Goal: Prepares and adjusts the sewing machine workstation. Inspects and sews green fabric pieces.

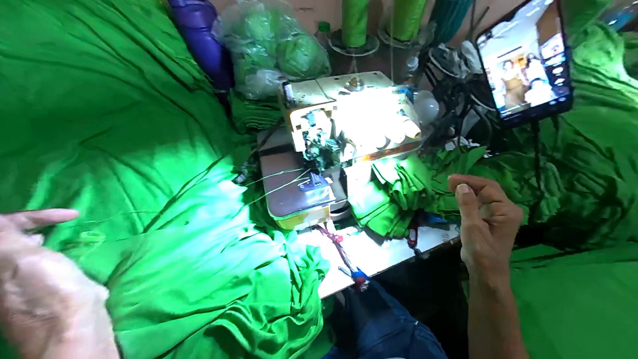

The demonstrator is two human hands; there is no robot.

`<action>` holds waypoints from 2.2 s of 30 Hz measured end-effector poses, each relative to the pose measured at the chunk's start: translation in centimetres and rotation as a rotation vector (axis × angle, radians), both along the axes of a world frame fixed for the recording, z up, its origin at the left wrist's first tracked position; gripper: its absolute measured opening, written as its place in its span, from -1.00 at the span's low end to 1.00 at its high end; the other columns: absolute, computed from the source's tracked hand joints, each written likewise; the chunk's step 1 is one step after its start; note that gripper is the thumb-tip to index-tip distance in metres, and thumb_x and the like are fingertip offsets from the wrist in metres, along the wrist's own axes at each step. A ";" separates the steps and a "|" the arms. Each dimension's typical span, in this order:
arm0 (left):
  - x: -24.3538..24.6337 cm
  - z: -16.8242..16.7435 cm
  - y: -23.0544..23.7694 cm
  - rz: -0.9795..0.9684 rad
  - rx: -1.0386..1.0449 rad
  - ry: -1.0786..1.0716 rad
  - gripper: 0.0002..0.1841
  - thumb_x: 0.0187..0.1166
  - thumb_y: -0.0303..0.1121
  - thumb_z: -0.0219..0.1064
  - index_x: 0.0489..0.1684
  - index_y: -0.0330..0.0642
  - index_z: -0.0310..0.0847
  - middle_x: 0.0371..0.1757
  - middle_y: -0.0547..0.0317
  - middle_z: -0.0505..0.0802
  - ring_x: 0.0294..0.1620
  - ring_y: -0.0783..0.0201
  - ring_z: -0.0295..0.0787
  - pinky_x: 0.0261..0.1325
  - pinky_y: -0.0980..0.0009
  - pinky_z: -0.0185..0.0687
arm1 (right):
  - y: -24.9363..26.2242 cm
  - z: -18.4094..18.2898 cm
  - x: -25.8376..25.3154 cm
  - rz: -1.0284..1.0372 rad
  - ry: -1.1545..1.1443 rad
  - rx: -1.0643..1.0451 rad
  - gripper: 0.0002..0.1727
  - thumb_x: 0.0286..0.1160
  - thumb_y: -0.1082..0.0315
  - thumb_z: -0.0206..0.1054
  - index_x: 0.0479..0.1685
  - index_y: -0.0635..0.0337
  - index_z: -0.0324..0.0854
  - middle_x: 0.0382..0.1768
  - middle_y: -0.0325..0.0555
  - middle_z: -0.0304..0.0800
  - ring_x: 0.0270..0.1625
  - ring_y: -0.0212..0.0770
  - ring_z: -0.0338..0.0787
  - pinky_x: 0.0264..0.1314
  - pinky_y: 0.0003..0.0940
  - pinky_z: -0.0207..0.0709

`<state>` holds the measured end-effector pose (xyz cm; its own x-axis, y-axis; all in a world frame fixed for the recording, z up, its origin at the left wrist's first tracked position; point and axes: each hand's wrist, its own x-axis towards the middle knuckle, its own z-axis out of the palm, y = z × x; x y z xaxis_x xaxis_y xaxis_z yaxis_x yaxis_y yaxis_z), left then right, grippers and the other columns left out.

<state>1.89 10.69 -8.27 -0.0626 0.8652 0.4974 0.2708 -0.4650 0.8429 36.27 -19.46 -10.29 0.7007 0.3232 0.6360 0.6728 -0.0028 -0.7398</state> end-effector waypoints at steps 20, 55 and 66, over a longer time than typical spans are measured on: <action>1.1 0.9 0.2 0.051 0.018 0.115 -0.48 0.88 -0.21 -0.10 -0.09 -0.56 0.65 -0.19 0.03 0.76 -0.12 0.55 0.57 0.14 0.52 0.45 | 11.4 3.5 14.6 -0.266 0.308 -0.468 -0.55 0.78 0.32 0.17 0.35 0.60 0.54 0.35 0.59 0.58 0.49 0.44 0.55 0.58 0.29 0.27; -0.2 -0.9 0.9 0.047 -0.027 0.234 -0.39 0.84 0.05 -0.10 -0.11 -0.37 0.70 -0.20 0.04 0.75 -0.16 0.35 0.60 0.06 0.24 0.49 | -5.2 -3.2 -5.6 0.260 0.233 -0.903 -0.61 0.52 0.39 0.31 0.29 0.36 0.51 -0.62 -0.06 0.66 -0.67 -0.18 0.72 -0.54 -0.22 0.70; -0.2 -0.1 -0.5 0.061 -0.035 0.240 -0.46 0.81 0.12 0.00 -0.07 -0.10 0.79 -0.24 0.07 0.76 -0.30 0.27 0.60 -0.15 0.18 0.50 | -3.2 -3.6 -6.4 0.180 -0.026 -1.108 -0.71 0.75 0.36 0.08 0.02 0.41 0.65 -0.49 0.14 0.75 -0.45 0.17 0.82 -0.32 0.16 0.67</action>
